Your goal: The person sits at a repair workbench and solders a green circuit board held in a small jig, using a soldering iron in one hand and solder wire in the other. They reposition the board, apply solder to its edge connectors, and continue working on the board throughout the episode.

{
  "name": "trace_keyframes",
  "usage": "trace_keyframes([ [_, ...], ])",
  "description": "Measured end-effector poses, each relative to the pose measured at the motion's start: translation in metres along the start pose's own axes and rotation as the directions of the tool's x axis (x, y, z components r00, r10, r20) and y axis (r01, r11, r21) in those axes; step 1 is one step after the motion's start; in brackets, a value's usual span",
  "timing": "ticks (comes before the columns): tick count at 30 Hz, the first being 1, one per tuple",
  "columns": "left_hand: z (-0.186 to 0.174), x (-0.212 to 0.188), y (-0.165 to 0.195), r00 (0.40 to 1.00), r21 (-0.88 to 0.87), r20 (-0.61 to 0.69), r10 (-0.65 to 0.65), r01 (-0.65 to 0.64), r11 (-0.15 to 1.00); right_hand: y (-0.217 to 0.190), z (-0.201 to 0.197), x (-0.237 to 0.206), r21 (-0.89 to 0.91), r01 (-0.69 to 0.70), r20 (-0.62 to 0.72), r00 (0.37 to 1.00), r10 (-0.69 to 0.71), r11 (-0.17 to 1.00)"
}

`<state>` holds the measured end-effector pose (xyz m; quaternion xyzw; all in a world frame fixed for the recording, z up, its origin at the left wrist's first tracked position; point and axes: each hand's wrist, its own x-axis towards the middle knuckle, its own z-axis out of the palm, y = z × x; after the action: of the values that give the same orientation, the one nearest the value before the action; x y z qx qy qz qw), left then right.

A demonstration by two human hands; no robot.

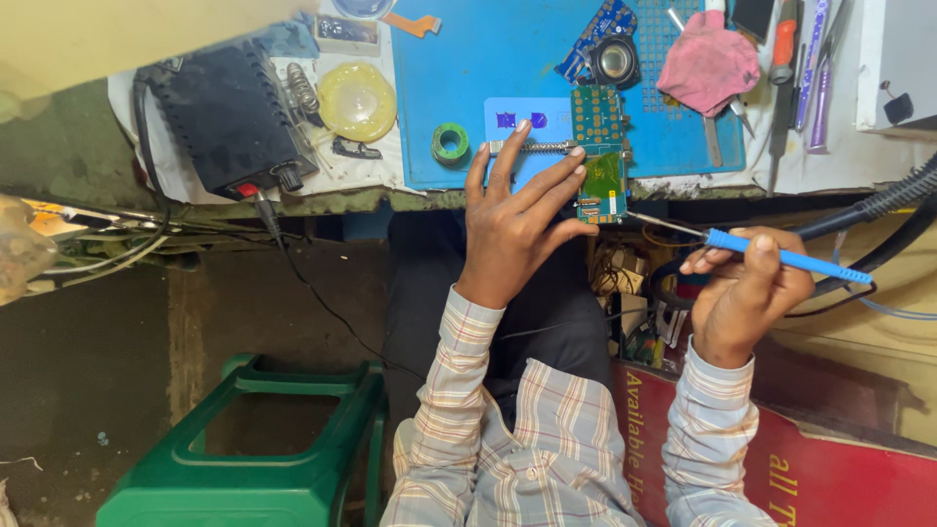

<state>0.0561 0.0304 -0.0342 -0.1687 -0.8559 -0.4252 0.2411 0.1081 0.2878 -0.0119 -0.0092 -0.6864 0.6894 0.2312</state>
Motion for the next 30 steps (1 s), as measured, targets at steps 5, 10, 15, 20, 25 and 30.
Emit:
trace_keyframes([
  [5,0.0003,-0.0001,0.0006,1.000,0.001,-0.005,0.000,0.000,1.000,-0.0027,-0.0039,0.0011,0.038,0.002,-0.007,1.000,-0.001,0.999],
  [10,-0.0006,0.0000,0.0003,1.000,0.004,0.001,0.001,-0.001,1.000,-0.0010,0.0008,-0.0015,0.028,-0.007,0.019,1.000,0.007,1.000],
  [15,-0.0001,0.0004,0.0001,1.000,0.006,-0.001,0.007,-0.007,1.000,-0.0023,0.0023,0.0007,-0.014,0.021,0.046,0.999,-0.020,1.000],
  [20,0.0009,0.0000,-0.0007,1.000,0.001,-0.002,0.006,-0.006,1.000,-0.0038,0.0008,0.0003,-0.018,0.018,0.046,0.999,-0.017,1.000],
  [25,0.0007,-0.0001,-0.0009,1.000,-0.005,-0.002,0.008,-0.008,1.000,-0.0052,0.0008,-0.0003,-0.011,-0.005,0.042,0.999,0.006,1.000],
  [30,0.0000,-0.0007,-0.0003,1.000,-0.003,0.001,0.004,-0.004,1.000,-0.0063,0.0039,0.0001,0.004,-0.034,0.006,0.999,0.034,0.999],
])
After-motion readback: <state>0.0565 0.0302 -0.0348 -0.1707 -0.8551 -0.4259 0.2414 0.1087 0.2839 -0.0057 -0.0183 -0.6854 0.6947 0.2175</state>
